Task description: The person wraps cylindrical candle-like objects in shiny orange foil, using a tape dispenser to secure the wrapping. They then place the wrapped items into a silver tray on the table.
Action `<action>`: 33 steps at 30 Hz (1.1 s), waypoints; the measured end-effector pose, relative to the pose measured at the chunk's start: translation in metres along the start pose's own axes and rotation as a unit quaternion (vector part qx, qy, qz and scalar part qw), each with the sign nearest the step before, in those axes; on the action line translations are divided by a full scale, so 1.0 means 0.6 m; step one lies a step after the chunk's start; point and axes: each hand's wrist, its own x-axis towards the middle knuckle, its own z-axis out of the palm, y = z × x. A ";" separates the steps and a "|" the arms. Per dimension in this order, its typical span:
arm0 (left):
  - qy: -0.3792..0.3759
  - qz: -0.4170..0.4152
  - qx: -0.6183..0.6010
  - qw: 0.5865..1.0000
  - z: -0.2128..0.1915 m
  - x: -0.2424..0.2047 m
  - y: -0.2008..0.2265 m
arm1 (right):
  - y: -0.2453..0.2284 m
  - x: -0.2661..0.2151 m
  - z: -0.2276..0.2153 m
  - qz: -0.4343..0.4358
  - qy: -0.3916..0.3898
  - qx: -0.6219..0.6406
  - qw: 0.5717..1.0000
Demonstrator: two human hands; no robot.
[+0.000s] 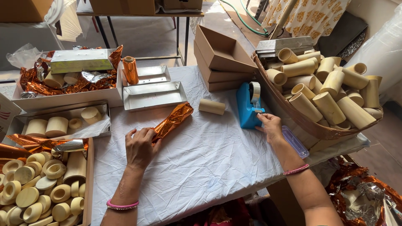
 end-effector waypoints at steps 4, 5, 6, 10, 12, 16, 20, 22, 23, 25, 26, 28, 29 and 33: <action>0.004 -0.002 -0.002 1.000 0.001 0.001 0.003 | -0.003 -0.013 -0.008 -0.075 0.001 -0.108 0.991; 0.005 -0.003 -0.006 1.000 0.000 0.002 0.004 | -0.009 -0.024 -0.011 -0.133 0.017 -0.261 0.956; 0.007 -0.011 -0.006 1.000 -0.005 -0.004 0.001 | -0.015 -0.030 -0.003 -0.190 0.025 -0.406 0.894; 0.037 0.010 -0.039 0.998 -0.010 0.000 0.003 | -0.084 -0.129 0.089 -0.304 -0.012 -0.579 0.756; 0.010 0.013 -0.077 0.997 0.009 -0.004 -0.007 | -0.105 -0.168 0.147 -0.280 -0.145 -0.482 0.817; -0.010 0.014 -0.095 0.995 0.002 -0.007 -0.014 | -0.110 -0.187 0.284 -0.216 -0.345 -0.310 0.859; -0.007 0.020 -0.115 0.993 -0.020 0.000 -0.008 | -0.162 -0.199 0.401 -0.397 -0.435 -0.254 0.767; -0.014 0.009 -0.121 0.993 -0.028 0.004 -0.009 | -0.169 -0.186 0.443 -0.442 -0.446 -0.263 0.732; -0.021 -0.010 -0.160 0.987 -0.028 0.006 -0.011 | -0.167 -0.176 0.461 -0.442 -0.464 -0.295 0.709; -0.027 -0.029 -0.196 0.980 -0.029 0.010 -0.015 | -0.164 -0.158 0.489 -0.443 -0.482 -0.326 0.682; -0.042 -0.054 -0.247 0.967 -0.029 0.011 -0.016 | -0.162 -0.152 0.497 -0.422 -0.503 -0.352 0.667; -0.055 -0.081 -0.296 0.950 -0.028 0.014 -0.017 | -0.154 -0.139 0.512 -0.401 -0.524 -0.377 0.650; -0.067 -0.094 -0.313 0.943 -0.027 0.017 -0.018 | -0.149 -0.131 0.518 -0.399 -0.530 -0.383 0.643; -0.078 -0.102 -0.349 0.928 -0.018 0.015 -0.022 | -0.147 -0.136 0.521 -0.327 -0.548 -0.379 0.670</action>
